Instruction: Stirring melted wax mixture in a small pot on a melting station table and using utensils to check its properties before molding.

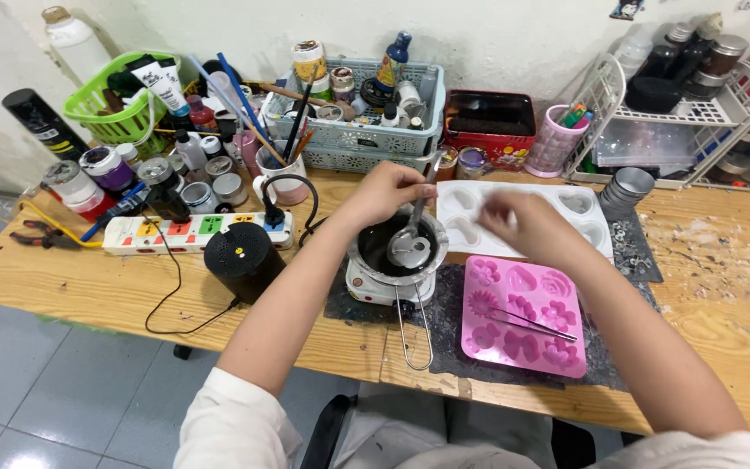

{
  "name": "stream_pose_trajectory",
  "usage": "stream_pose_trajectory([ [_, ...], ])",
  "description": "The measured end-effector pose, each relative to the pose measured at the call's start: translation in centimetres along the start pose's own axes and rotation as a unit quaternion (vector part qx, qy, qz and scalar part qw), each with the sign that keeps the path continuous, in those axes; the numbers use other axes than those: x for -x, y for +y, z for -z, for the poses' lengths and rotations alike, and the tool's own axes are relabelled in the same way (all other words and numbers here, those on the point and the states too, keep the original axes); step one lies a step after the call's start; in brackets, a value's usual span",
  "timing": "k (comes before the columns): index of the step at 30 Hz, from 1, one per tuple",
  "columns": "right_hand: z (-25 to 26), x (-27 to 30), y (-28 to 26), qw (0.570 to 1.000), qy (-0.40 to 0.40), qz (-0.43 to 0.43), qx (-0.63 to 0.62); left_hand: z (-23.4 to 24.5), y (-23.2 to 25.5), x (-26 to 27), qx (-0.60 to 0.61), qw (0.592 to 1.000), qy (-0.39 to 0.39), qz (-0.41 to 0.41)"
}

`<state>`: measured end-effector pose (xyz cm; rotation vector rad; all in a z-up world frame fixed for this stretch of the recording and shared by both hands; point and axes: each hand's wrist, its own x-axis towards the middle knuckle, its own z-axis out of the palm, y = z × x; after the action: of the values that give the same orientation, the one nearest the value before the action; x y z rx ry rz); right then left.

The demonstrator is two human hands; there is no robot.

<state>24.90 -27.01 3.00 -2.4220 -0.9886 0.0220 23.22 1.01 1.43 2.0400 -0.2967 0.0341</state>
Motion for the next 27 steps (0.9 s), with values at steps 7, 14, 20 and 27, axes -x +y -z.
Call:
stream_pose_trajectory([
  [7, -3.1, 11.0, 2.4, 0.952, -0.208, -0.095, 0.205, 0.7, -0.2, -0.1, 0.008, 1.000, -0.002, 0.006],
  [14, -2.9, 12.6, 1.9, 0.985, -0.078, -0.073, 0.133, 0.5, -0.6, -0.1, 0.013, 1.000, 0.005, 0.001],
  [20, 0.9, 8.1, -5.4, 0.960, 0.167, 0.170, 0.145, 0.2, -0.5, -0.2, 0.017, 1.000, 0.009, -0.002],
  [27, -0.5, 3.7, -7.4, 0.930, 0.139, 0.247, 0.233, -0.1, -1.1, -0.3, 0.017, 1.000, 0.016, -0.014],
])
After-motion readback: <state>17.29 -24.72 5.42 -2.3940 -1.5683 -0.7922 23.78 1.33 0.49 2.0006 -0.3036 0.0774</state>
